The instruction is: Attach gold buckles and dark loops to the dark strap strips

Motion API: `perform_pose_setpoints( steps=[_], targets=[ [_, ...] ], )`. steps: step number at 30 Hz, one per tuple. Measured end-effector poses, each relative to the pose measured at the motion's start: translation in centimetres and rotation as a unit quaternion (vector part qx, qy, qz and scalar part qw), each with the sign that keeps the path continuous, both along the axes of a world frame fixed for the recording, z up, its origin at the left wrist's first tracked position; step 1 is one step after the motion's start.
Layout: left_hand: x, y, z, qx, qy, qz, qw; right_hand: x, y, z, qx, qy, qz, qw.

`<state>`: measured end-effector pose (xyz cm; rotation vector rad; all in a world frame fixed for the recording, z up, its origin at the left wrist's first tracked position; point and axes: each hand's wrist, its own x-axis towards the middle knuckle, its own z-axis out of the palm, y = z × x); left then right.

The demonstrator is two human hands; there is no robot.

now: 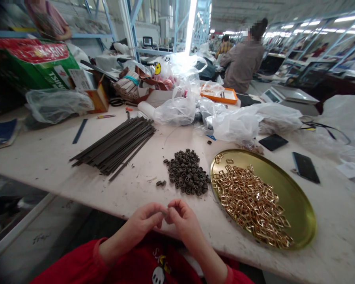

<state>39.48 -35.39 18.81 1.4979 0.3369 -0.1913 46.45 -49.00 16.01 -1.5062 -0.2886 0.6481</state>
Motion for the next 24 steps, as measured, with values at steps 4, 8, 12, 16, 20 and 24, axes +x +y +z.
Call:
perform_pose_setpoints(
  steps=[4, 8, 12, 16, 20, 24],
  targets=[
    [0.1, 1.9, -0.1, 0.082, 0.004, 0.031, 0.996, 3.4, 2.3, 0.5, -0.189, -0.334, 0.040, 0.923],
    [0.2, 3.0, -0.6, 0.123, 0.006, 0.043, 0.991, 4.7, 5.7, 0.4, -0.370, -0.501, 0.105, 0.775],
    [0.1, 3.4, -1.0, 0.135, 0.015, 0.043, 0.990, 4.6, 7.0, -0.3, -0.379, -0.504, 0.104, 0.769],
    [0.3, 3.8, -0.8, 0.145, 0.015, 0.048, 0.988, 4.7, 5.8, 0.0, -0.356, -0.490, 0.098, 0.790],
    [0.9, 4.3, -0.6, 0.171, 0.003, 0.049, 0.984, 3.9, 3.8, 0.9, -0.233, -0.324, 0.106, 0.911],
    [1.5, 4.0, -0.7, 0.210, -0.020, 0.017, 0.977, 2.0, 2.4, 1.5, -0.068, -0.101, 0.095, 0.988]
  ],
)
